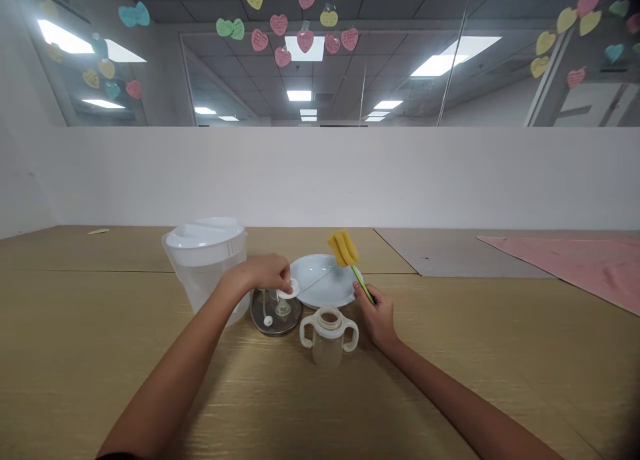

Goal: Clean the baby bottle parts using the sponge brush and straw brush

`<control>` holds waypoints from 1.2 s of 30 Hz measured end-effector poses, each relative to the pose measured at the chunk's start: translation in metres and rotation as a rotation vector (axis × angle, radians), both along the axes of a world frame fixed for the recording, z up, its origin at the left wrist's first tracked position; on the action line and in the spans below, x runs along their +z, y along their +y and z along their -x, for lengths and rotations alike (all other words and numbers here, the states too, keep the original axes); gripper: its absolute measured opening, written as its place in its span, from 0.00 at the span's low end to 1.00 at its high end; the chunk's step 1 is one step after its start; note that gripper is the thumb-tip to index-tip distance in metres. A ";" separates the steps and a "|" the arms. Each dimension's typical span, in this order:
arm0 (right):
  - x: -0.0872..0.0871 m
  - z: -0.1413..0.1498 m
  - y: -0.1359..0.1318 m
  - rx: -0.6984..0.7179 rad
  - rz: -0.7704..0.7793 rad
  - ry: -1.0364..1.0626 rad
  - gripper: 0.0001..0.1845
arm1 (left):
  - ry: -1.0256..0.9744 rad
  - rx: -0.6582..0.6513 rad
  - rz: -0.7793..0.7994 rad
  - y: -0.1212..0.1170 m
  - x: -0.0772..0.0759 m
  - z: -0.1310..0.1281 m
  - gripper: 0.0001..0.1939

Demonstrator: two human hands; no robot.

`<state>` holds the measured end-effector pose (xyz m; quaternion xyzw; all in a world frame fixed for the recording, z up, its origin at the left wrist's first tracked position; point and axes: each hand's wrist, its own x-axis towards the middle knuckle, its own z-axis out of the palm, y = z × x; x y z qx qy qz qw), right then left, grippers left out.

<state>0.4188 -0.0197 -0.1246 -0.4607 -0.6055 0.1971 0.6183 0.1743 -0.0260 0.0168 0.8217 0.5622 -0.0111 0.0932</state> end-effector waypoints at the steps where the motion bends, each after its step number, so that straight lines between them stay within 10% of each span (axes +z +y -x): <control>1: 0.000 0.000 0.000 -0.002 0.004 -0.001 0.21 | 0.032 0.029 -0.011 0.004 -0.004 -0.002 0.14; 36: -0.001 -0.001 0.002 -0.011 0.001 -0.016 0.20 | 0.205 0.116 0.137 0.025 -0.043 -0.018 0.17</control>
